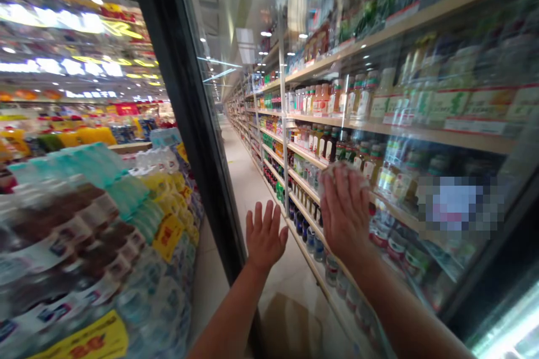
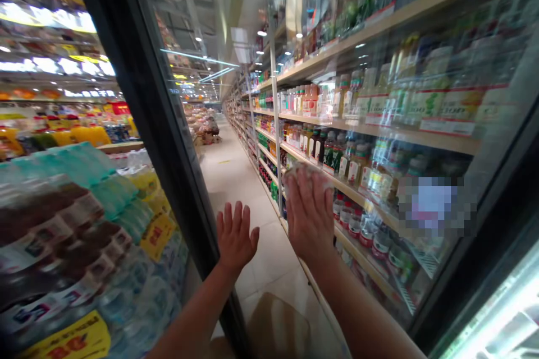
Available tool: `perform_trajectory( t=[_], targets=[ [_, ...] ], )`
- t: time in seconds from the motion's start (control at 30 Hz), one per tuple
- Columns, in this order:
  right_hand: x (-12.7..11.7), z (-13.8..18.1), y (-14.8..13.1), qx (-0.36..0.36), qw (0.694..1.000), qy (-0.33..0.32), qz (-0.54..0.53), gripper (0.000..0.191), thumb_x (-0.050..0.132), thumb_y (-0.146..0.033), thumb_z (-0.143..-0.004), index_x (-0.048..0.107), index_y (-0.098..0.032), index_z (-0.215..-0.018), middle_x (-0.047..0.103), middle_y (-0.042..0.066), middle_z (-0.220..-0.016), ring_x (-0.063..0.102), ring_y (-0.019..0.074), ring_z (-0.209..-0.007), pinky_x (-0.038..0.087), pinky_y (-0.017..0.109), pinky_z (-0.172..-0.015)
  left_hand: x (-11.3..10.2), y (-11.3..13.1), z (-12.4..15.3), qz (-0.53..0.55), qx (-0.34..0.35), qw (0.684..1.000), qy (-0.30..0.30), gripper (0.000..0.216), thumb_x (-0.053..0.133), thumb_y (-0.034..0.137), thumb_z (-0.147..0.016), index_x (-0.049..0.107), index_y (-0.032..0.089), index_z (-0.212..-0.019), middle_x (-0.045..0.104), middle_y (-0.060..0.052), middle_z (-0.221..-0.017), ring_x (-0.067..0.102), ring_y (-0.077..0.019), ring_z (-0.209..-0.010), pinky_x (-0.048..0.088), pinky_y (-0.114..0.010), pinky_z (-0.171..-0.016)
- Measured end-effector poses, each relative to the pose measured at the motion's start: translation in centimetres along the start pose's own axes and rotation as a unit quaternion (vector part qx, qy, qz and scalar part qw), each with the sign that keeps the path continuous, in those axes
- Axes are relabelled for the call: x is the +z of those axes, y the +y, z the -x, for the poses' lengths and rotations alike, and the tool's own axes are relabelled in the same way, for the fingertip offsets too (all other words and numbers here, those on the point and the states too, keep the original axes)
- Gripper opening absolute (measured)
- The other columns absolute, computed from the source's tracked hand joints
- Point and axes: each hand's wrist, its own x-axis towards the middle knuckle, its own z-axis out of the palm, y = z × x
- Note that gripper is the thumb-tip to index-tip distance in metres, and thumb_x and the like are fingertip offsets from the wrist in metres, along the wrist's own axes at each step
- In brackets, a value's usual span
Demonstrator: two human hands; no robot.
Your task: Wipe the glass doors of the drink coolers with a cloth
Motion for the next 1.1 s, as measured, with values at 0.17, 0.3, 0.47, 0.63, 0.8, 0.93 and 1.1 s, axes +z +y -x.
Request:
perform_trajectory(
  t=[0.17,0.3,0.47,0.63,0.8,0.93,1.1],
  targets=[
    [1.3,5.1,-1.8,-0.082,0.993,-0.056,-0.058,0.058,0.043,-0.013,-0.098,0.041,-0.021,-0.155,0.062,0.006,-0.145,0.038,0.0208,-0.149,0.017,0.04,-0.127,0.5,-0.1,-0.1,0.005,-0.004,1.0,0.0,0.071,0.049,0.03,-0.1,0.018,0.015,-0.162,0.04,-0.015,-0.157,0.014,-0.0274,-0.155,0.014,-0.049,-0.129],
    [0.9,0.1,-0.3,0.002,1.0,-0.007,0.003,0.062,0.046,-0.022,-0.101,0.028,-0.018,-0.16,0.045,0.013,-0.158,0.032,0.0284,-0.152,0.021,0.048,-0.124,1.3,-0.3,0.0,0.008,-0.003,1.0,0.003,0.071,0.048,0.031,-0.1,0.018,0.015,-0.162,0.04,-0.016,-0.157,0.016,-0.0282,-0.154,0.015,-0.05,-0.129],
    [1.8,2.0,-1.5,-0.02,0.999,-0.031,0.002,0.063,0.048,-0.021,-0.099,0.03,-0.016,-0.159,0.048,0.013,-0.156,0.031,0.0281,-0.153,0.02,0.048,-0.125,2.0,-0.5,0.2,0.025,-0.009,1.0,0.0,0.071,0.051,0.03,-0.099,0.021,0.015,-0.162,0.041,-0.016,-0.156,0.019,-0.0278,-0.154,0.015,-0.049,-0.129],
    [2.5,4.3,-2.1,-0.068,0.995,-0.07,-0.031,0.057,0.046,-0.018,-0.099,0.038,-0.019,-0.156,0.056,0.008,-0.15,0.037,0.0231,-0.149,0.016,0.043,-0.126,2.3,-0.6,0.2,0.018,-0.004,1.0,-0.003,0.071,0.049,0.032,-0.1,0.019,0.015,-0.162,0.039,-0.016,-0.157,0.018,-0.0286,-0.154,0.015,-0.05,-0.129],
    [2.1,0.7,-0.6,0.006,1.0,-0.006,0.027,0.065,0.052,-0.023,-0.099,0.03,-0.014,-0.159,0.044,0.017,-0.158,0.027,0.03,-0.154,0.019,0.049,-0.124,2.7,-0.8,0.4,0.022,-0.006,1.0,-0.011,0.07,0.05,0.032,-0.099,0.022,0.014,-0.161,0.04,-0.018,-0.156,0.018,-0.0292,-0.154,0.014,-0.051,-0.129],
    [2.6,4.8,-1.8,-0.052,0.997,-0.06,-0.017,0.057,0.046,-0.015,-0.098,0.04,-0.015,-0.155,0.057,0.012,-0.149,0.036,0.0249,-0.15,0.017,0.044,-0.126,2.9,-0.9,0.6,0.01,-0.01,1.0,-0.016,0.07,0.049,0.033,-0.099,0.023,0.015,-0.161,0.041,-0.018,-0.156,0.022,-0.0296,-0.153,0.014,-0.051,-0.129],
    [2.3,4.0,-0.9,-0.03,0.997,-0.066,-0.009,0.059,0.047,-0.018,-0.099,0.036,-0.017,-0.157,0.052,0.013,-0.154,0.036,0.0268,-0.15,0.02,0.046,-0.125,3.0,-1.0,0.3,0.005,-0.003,1.0,-0.009,0.07,0.047,0.033,-0.1,0.02,0.015,-0.162,0.043,-0.017,-0.156,0.019,-0.0293,-0.154,0.017,-0.051,-0.128]
  ],
)
